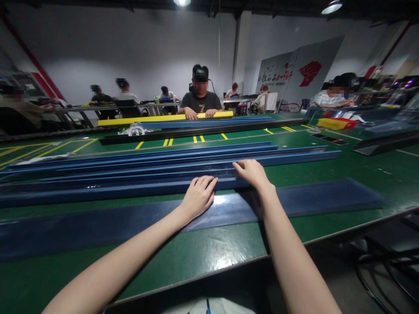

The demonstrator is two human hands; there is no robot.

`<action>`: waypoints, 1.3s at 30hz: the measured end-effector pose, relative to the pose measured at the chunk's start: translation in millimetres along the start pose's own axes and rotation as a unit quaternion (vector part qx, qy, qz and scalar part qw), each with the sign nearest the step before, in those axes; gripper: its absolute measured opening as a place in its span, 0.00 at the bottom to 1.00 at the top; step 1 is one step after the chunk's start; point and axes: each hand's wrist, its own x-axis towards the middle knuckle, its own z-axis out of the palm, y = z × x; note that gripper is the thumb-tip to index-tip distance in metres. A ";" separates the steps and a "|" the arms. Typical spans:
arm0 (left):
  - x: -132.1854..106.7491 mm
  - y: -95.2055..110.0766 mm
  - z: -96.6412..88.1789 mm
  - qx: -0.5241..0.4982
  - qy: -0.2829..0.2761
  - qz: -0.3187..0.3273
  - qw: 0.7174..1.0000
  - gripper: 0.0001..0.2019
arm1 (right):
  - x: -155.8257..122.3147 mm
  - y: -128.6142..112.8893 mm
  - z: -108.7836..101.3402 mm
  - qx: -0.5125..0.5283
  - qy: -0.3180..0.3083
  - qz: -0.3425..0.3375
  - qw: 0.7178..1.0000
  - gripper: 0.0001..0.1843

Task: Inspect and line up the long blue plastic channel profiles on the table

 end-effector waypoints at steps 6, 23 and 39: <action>0.3 0.8 -0.3 0.000 -0.005 -0.001 1.000 0.19 | -5.1 8.8 6.0 0.054 0.024 -0.012 0.998 0.20; 1.0 0.0 -0.8 -0.017 0.013 0.026 0.999 0.21 | -19.3 12.4 9.2 0.096 0.038 -0.079 0.992 0.16; 1.1 -1.3 0.2 -0.017 0.017 0.032 0.999 0.20 | -5.9 36.1 26.6 0.220 0.081 0.217 0.948 0.19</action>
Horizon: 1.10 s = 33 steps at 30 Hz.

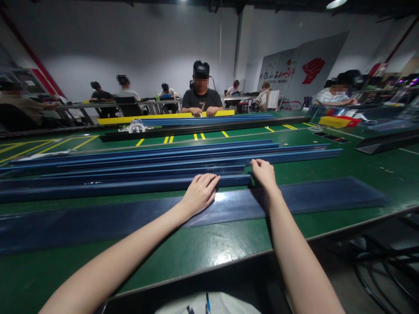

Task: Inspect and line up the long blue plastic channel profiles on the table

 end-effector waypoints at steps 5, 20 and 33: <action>-0.5 0.1 -0.5 0.018 0.001 -0.020 1.000 0.19 | 9.2 7.5 12.8 0.131 -0.073 0.038 0.988 0.19; -0.8 1.5 -1.4 0.060 0.003 -0.002 0.998 0.19 | 0.4 3.8 7.9 0.166 -0.064 0.073 0.981 0.10; -1.7 1.1 0.7 0.058 -0.011 0.003 0.998 0.20 | -7.4 -5.8 0.8 0.152 -0.054 0.094 0.982 0.11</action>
